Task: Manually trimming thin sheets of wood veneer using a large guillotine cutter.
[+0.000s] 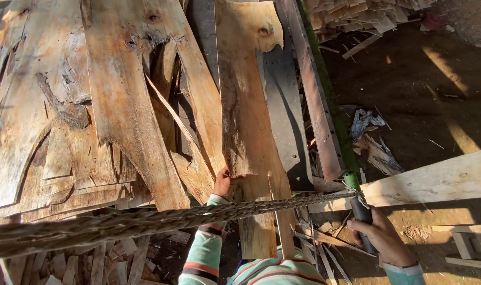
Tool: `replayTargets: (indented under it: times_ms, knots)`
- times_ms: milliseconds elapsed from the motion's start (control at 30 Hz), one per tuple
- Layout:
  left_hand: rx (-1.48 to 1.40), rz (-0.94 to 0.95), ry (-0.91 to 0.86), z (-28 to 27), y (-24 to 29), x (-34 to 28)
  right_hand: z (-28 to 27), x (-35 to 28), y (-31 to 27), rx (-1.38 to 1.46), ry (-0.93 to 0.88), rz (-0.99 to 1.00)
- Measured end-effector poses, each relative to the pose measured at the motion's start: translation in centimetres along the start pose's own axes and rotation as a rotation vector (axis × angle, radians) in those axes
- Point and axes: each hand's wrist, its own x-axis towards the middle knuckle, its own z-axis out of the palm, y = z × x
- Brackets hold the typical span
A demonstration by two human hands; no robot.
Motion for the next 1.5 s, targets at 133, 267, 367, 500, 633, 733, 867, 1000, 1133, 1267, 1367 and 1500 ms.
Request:
replayTargets:
  times_ms: [133,267,367,500,633,733,867,1000,1133,1267,1367,1500]
  knots:
    - [0.401,0.240,-0.161,-2.6,-4.4,-0.8,-0.2,0.4,0.1,0.045,-0.047,0.037]
    - [0.376,0.200,-0.092,-4.1,-9.2,0.4,0.0,-0.2,0.0,0.052,-0.013,0.002]
    - [-0.076,-0.082,0.019,-4.6,-10.5,0.5,-0.2,-0.4,-0.8,0.078,0.018,0.005]
    - [-0.171,0.030,-0.201,-3.4,-10.2,-1.1,-0.5,-2.0,-2.6,0.111,-0.007,-0.026]
    - [0.004,-0.108,0.013,-3.7,-11.9,-1.3,-0.9,-3.9,-5.4,0.126,0.037,-0.040]
    - [0.004,-0.083,0.001,-3.0,-11.4,-1.0,-1.5,-4.5,-6.0,0.127,0.068,-0.016]
    - [-0.015,-0.074,0.081,-1.4,-11.7,-0.3,-0.6,-3.7,-5.0,0.102,0.091,-0.032]
    - [-0.046,-0.123,0.133,-1.2,-12.5,0.6,-0.2,-3.1,-3.9,0.061,0.091,-0.041]
    - [-0.216,-0.148,0.141,-1.7,-13.4,0.6,-1.1,-4.2,-5.7,0.014,0.086,-0.016]
    - [-0.039,-0.188,0.183,-0.1,-11.1,-0.8,0.6,-4.1,-5.9,0.061,0.138,0.024]
    - [0.055,-0.191,0.205,1.0,-9.7,-0.8,3.1,3.4,1.6,-0.084,0.133,0.077]
    - [-0.097,-0.208,0.232,2.7,-8.0,-0.2,5.5,7.8,11.6,-0.013,0.081,0.081]
